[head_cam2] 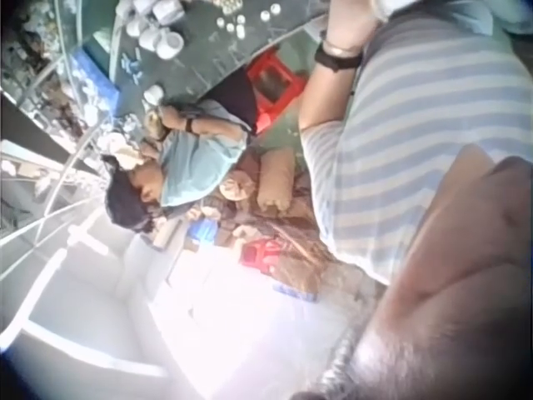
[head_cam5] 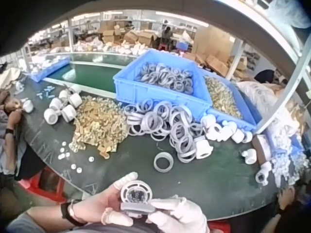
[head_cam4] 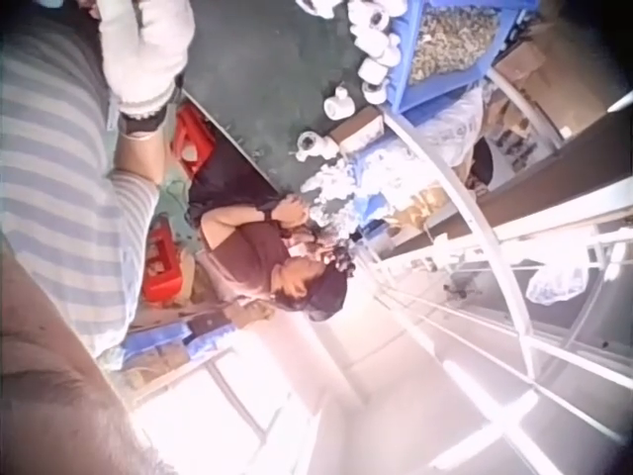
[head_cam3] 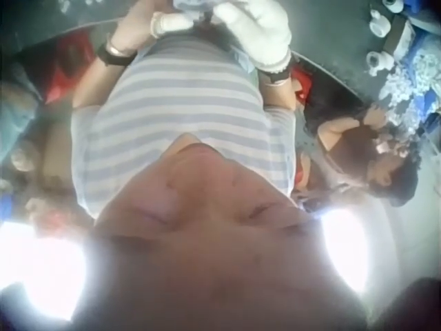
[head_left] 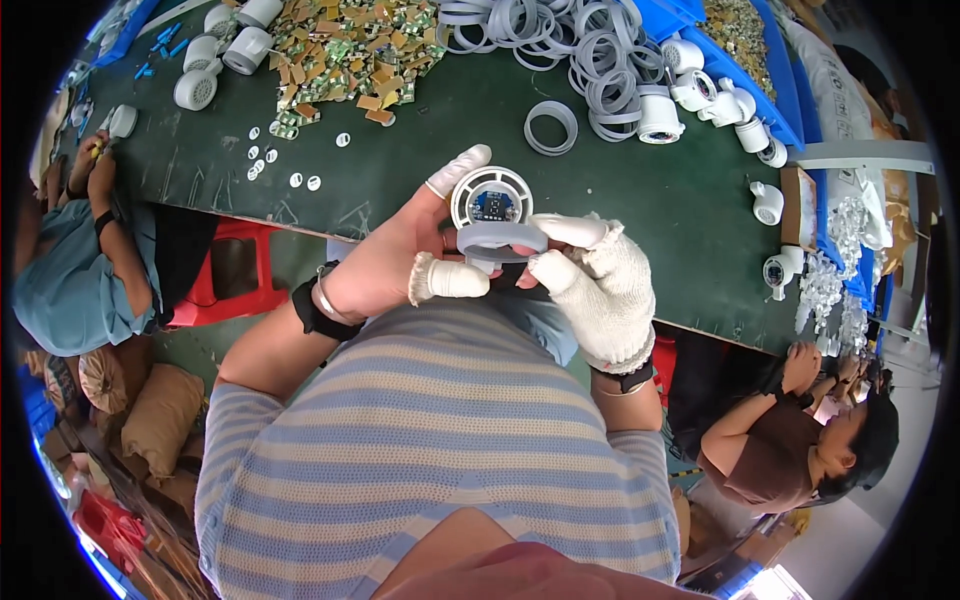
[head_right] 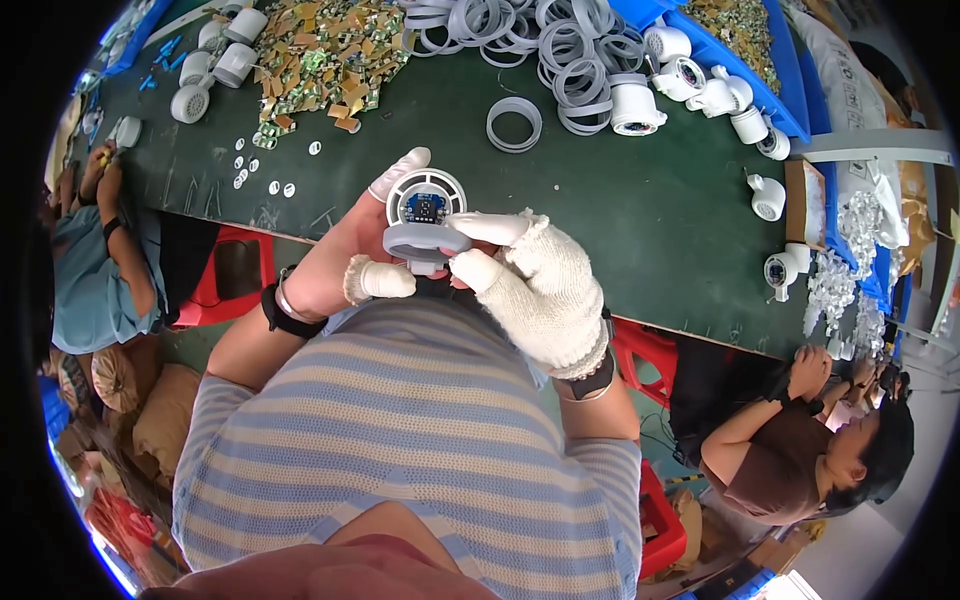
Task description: The person picks up a circuit board and a camera housing, fits the board into the housing, and then presses a rubber ring onto the assembly, repeating the process for several units.
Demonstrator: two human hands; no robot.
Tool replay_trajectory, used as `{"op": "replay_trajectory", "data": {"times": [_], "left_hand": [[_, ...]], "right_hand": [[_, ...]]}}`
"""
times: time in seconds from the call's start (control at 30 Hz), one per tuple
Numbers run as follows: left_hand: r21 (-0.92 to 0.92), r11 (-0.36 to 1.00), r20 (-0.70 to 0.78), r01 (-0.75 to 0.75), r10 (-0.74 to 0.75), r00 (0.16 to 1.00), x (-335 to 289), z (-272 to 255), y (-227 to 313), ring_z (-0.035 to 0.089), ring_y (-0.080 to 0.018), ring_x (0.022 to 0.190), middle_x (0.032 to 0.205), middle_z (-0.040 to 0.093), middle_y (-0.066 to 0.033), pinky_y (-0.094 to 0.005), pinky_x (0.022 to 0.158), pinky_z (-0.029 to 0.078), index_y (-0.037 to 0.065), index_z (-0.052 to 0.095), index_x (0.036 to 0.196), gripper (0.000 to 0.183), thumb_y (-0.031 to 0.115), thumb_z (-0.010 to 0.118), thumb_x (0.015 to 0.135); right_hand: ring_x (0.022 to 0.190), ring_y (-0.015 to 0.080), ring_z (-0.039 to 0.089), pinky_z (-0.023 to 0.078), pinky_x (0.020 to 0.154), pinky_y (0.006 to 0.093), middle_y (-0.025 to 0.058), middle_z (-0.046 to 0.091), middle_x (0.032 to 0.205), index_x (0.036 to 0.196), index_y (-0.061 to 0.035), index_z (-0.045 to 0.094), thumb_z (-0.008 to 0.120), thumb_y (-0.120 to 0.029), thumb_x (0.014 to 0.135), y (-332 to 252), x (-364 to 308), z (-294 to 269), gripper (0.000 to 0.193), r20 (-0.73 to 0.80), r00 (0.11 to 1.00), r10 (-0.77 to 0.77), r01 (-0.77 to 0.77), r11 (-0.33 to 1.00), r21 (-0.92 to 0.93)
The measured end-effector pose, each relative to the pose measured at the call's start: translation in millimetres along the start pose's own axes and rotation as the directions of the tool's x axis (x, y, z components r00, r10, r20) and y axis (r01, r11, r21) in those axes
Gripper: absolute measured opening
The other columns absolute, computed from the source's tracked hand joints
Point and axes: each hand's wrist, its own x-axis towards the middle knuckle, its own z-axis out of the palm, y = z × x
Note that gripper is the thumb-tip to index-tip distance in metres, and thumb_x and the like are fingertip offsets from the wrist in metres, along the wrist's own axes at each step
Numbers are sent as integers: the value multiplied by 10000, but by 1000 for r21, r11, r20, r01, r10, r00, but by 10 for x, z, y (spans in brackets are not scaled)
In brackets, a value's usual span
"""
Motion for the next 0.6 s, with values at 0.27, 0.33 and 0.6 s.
{"op": "replay_trajectory", "data": {"times": [0.27, 0.33, 0.6], "left_hand": [[104, 994, -33, -15, 19, 999, -3, 40, -35, 549, -196, 1318, 1557, 412, -71, -398, 1064, 529, 182, 96, 1680, 1158, -38, 844, 825], [184, 981, -42, -68, 77, 996, -4, 18, -88, 554, -180, 1315, 1517, 473, -58, -374, 1081, 508, 172, 170, 1671, 1081, -44, 829, 842], [277, 957, -13, -84, 91, 996, -30, 17, -177, 556, -174, 1326, 1456, 547, -42, -358, 1083, 488, 100, 391, 1580, 830, -61, 792, 872]], "right_hand": [[820, 119, 707, 539, 725, 265, 89, 729, 992, 1251, -34, 682, 704, -114, 991, -56, -11, 50, 273, -22, 996, 83, -79, 987, 140], [812, 149, 701, 552, 737, 286, 115, 726, 1023, 1231, 0, 679, 718, -122, 968, -79, -6, 73, 292, -31, 991, 127, -120, 978, 169], [1000, 227, 651, 531, 876, 360, 139, 657, 1181, 1334, -4, 610, 792, -392, 880, 169, 187, 85, 624, -48, 997, -53, 37, 956, -290]]}}
